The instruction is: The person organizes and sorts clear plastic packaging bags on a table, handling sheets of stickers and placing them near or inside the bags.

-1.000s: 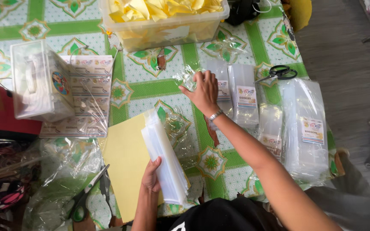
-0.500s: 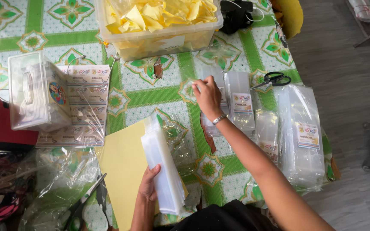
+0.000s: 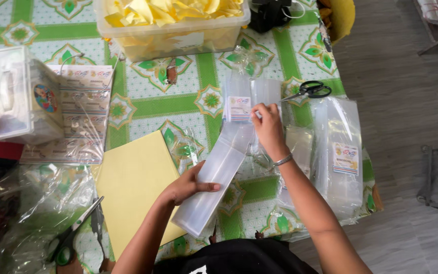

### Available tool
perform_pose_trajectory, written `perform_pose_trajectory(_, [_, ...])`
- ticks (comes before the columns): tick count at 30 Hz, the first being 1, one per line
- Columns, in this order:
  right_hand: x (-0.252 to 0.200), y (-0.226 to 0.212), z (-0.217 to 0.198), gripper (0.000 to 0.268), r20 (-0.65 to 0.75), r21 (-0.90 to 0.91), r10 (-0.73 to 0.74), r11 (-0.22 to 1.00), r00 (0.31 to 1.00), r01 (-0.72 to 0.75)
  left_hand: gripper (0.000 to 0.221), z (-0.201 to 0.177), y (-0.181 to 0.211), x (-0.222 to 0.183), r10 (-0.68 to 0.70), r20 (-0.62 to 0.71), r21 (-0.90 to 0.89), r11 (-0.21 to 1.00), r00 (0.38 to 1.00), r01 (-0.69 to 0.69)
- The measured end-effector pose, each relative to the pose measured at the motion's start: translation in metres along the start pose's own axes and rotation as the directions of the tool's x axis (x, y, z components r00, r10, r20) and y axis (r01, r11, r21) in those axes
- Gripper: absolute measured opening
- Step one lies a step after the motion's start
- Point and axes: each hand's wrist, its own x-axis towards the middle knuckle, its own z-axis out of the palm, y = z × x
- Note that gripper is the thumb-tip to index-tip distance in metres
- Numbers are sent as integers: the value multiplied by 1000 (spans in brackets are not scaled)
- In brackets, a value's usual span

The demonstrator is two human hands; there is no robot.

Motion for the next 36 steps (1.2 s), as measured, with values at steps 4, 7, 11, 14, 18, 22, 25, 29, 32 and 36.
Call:
perform_pose_trajectory(4, [1,23,-36,10,-105,12,78,997,991,-78,94,-10,-5,-2,-26,-210,79,996,977,44])
perform_pose_trajectory(7, [-2,18,-56,12,-113,38,88,996,990,-84,86,-20,-3,-10,34,-465,304,945,885,124])
perform_pose_trajectory(11, [-6,-12,-59,9,-91,44,101,994,991,-98,96,-12,3,-19,45,-640,551,723,767,417])
perform_pose_trajectory(14, [-8,-39,-60,8,-91,55,45,998,995,-40,113,4,19,-28,478,-605,778,525,637,345])
perform_pose_trajectory(18, [-8,-69,-63,10,-97,89,-56,994,994,65,97,28,60,-19,800,-331,820,506,500,-267])
perform_pose_trajectory(22, [-15,-90,-62,14,-95,180,-87,978,992,103,76,58,100,19,714,-376,592,675,590,-440])
perform_pose_trajectory(25, [-20,-92,-62,23,-149,286,-85,950,985,125,51,64,113,38,814,-341,606,573,471,-552])
perform_pose_trajectory(29, [-24,-81,-54,59,-143,593,-131,782,981,191,31,62,109,47,985,-150,743,169,85,-648])
perform_pose_trajectory(32, [-21,-79,-45,74,-131,711,-180,668,975,219,22,55,108,44,983,-124,681,181,132,-709])
perform_pose_trajectory(36, [-18,-79,-42,69,-16,796,-116,600,993,83,17,51,108,31,950,-226,647,311,214,-696])
